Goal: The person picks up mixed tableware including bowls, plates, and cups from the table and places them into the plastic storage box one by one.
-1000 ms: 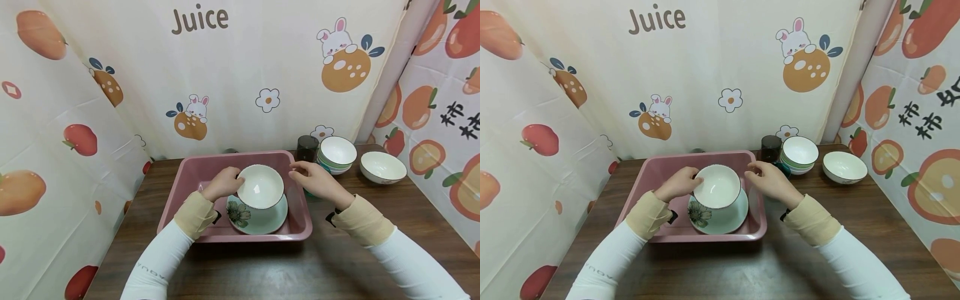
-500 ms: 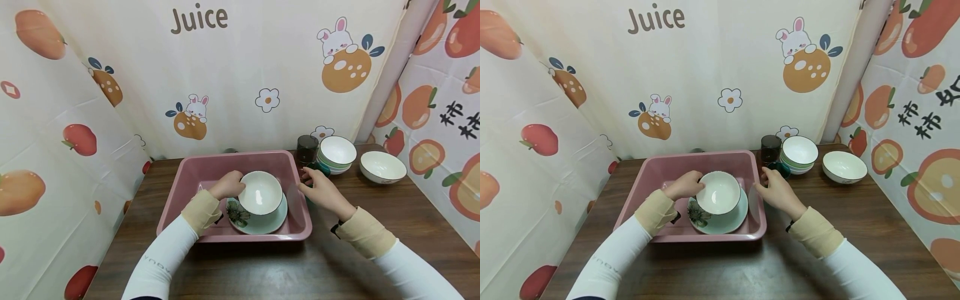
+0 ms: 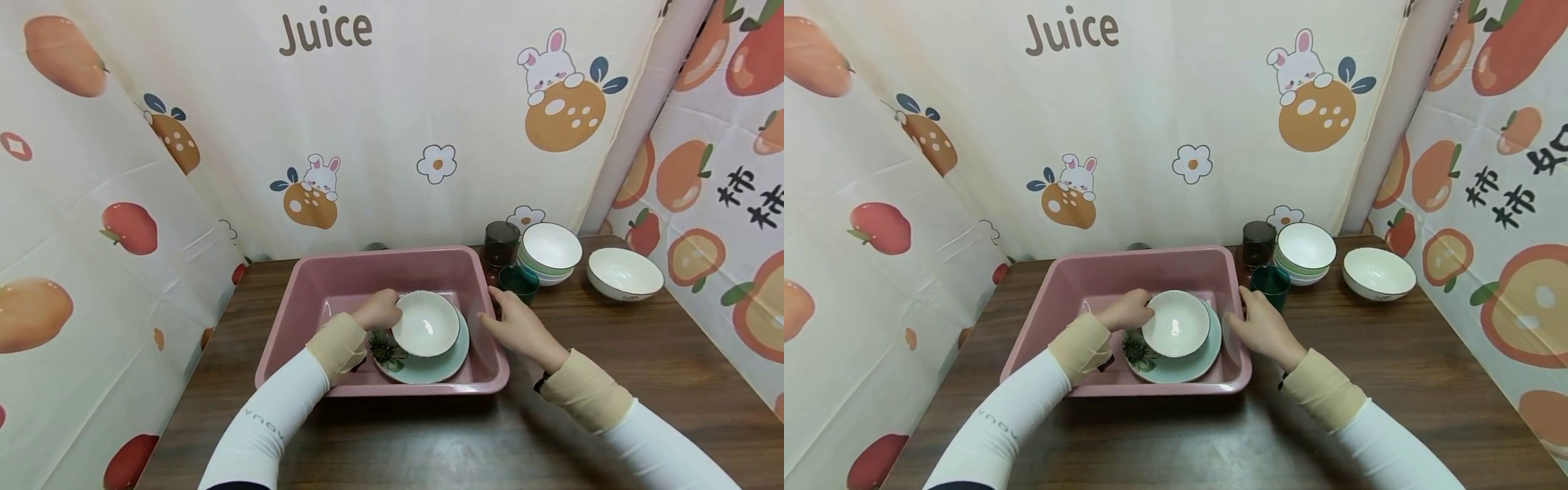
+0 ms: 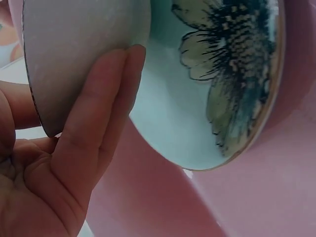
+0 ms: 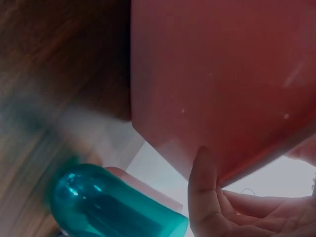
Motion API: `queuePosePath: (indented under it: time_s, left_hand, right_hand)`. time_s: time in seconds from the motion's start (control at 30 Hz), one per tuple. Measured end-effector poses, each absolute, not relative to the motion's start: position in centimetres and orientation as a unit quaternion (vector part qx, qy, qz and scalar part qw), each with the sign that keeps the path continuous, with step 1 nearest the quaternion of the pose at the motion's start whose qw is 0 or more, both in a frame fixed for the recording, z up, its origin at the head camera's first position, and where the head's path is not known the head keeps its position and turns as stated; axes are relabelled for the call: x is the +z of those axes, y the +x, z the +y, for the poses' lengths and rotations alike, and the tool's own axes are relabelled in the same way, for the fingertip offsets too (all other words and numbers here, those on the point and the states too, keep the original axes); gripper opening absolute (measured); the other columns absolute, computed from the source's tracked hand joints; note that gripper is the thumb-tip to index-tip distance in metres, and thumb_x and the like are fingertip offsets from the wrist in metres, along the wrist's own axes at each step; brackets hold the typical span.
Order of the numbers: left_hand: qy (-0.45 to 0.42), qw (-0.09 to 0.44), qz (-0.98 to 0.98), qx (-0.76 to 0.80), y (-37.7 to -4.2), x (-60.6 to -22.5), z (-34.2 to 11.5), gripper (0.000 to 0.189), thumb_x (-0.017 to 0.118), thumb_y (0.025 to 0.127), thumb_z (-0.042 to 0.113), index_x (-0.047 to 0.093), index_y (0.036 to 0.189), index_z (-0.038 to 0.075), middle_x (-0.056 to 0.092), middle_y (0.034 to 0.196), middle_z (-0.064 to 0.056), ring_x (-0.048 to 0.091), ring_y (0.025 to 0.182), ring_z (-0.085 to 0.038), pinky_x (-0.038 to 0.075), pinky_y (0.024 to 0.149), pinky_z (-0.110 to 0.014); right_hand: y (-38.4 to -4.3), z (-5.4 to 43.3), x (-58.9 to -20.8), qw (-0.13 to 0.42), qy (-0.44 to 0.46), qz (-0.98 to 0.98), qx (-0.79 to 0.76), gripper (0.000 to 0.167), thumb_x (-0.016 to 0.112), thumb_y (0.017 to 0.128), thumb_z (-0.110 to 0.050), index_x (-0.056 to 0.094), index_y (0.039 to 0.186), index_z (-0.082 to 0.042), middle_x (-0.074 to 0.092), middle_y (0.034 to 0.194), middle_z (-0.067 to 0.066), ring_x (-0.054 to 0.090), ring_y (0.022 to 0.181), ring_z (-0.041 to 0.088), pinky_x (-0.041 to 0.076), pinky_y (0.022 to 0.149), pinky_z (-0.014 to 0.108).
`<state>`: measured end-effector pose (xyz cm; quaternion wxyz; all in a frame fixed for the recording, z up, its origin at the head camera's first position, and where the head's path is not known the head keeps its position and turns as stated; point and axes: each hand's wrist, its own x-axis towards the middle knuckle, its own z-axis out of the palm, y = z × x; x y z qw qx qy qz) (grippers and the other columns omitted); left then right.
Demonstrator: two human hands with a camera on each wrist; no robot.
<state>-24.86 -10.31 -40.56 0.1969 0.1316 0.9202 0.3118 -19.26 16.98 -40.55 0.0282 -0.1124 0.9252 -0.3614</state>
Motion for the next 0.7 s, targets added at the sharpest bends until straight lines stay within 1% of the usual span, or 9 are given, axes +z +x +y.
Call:
queuePosePath:
  time_s: [0.1, 0.17, 0.23, 0.37, 0.53, 0.63, 0.7]
  left_hand:
    - [0.132, 0.192, 0.923, 0.305, -24.9, -40.7, -10.3, 0.022, 0.044, 0.086, -0.005, 0.062, 0.098, -0.011, 0.061, 0.085, -0.017, 0.049, 0.053, -0.015, 0.042, 0.045, -0.023]
    - [0.131, 0.189, 0.924, 0.305, -24.8, -40.8, -10.3, 0.022, 0.045, 0.085, -0.006, 0.062, 0.097, -0.011, 0.061, 0.085, -0.017, 0.050, 0.055, -0.016, 0.041, 0.044, -0.021]
    - [0.127, 0.192, 0.922, 0.311, -24.8, -40.8, -10.3, 0.021, 0.045, 0.085, -0.006, 0.062, 0.097, -0.011, 0.062, 0.086, -0.018, 0.051, 0.055, -0.016, 0.044, 0.046, -0.024]
    - [0.124, 0.197, 0.919, 0.318, -25.1, -41.3, -10.2, 0.018, 0.045, 0.086, -0.005, 0.062, 0.093, -0.009, 0.061, 0.081, -0.015, 0.050, 0.053, -0.016, 0.045, 0.047, -0.026]
    - [0.122, 0.204, 0.918, 0.317, -25.3, -41.9, -10.3, 0.017, 0.045, 0.086, -0.006, 0.061, 0.087, -0.007, 0.058, 0.074, -0.012, 0.048, 0.048, -0.014, 0.043, 0.045, -0.025]
    - [0.121, 0.206, 0.920, 0.311, -25.3, -41.9, -10.3, 0.017, 0.045, 0.086, -0.006, 0.062, 0.086, -0.007, 0.058, 0.073, -0.011, 0.048, 0.048, -0.013, 0.045, 0.047, -0.026]
    - [0.122, 0.209, 0.920, 0.308, -25.3, -41.9, -10.3, 0.017, 0.045, 0.086, -0.006, 0.062, 0.088, -0.008, 0.059, 0.073, -0.011, 0.051, 0.049, -0.013, 0.050, 0.050, -0.029]
  right_hand:
    - [-19.3, 17.0, -41.1, 0.030, -0.106, 0.925, -0.363, 0.065, 0.057, 0.095, -0.022, 0.033, 0.146, 0.009, 0.050, 0.130, 0.032, 0.058, 0.109, 0.039, 0.050, 0.093, 0.056]
    - [-19.3, 17.0, -41.4, 0.027, -0.105, 0.924, -0.366, 0.062, 0.057, 0.095, -0.020, 0.035, 0.145, 0.008, 0.054, 0.124, 0.029, 0.059, 0.101, 0.034, 0.054, 0.088, 0.052]
    - [-19.2, 16.9, -41.7, 0.026, -0.104, 0.922, -0.372, 0.059, 0.056, 0.094, -0.019, 0.038, 0.144, 0.007, 0.056, 0.117, 0.027, 0.060, 0.094, 0.030, 0.056, 0.081, 0.047]
    - [-19.1, 16.8, -41.9, 0.022, -0.100, 0.918, -0.382, 0.056, 0.055, 0.094, -0.016, 0.040, 0.143, 0.006, 0.057, 0.110, 0.024, 0.060, 0.083, 0.023, 0.058, 0.073, 0.041]
    - [-18.9, 16.5, -41.9, 0.006, -0.096, 0.918, -0.384, 0.054, 0.054, 0.093, -0.013, 0.042, 0.142, 0.006, 0.059, 0.110, 0.024, 0.062, 0.084, 0.025, 0.059, 0.074, 0.043]
    - [-18.9, 16.4, -42.0, 0.001, -0.098, 0.916, -0.389, 0.052, 0.054, 0.093, -0.012, 0.042, 0.141, 0.006, 0.059, 0.112, 0.026, 0.064, 0.088, 0.028, 0.059, 0.076, 0.045]
    - [-18.9, 16.3, -42.1, -0.003, -0.102, 0.913, -0.395, 0.051, 0.054, 0.093, -0.010, 0.043, 0.140, 0.007, 0.059, 0.113, 0.027, 0.064, 0.090, 0.029, 0.059, 0.076, 0.046]
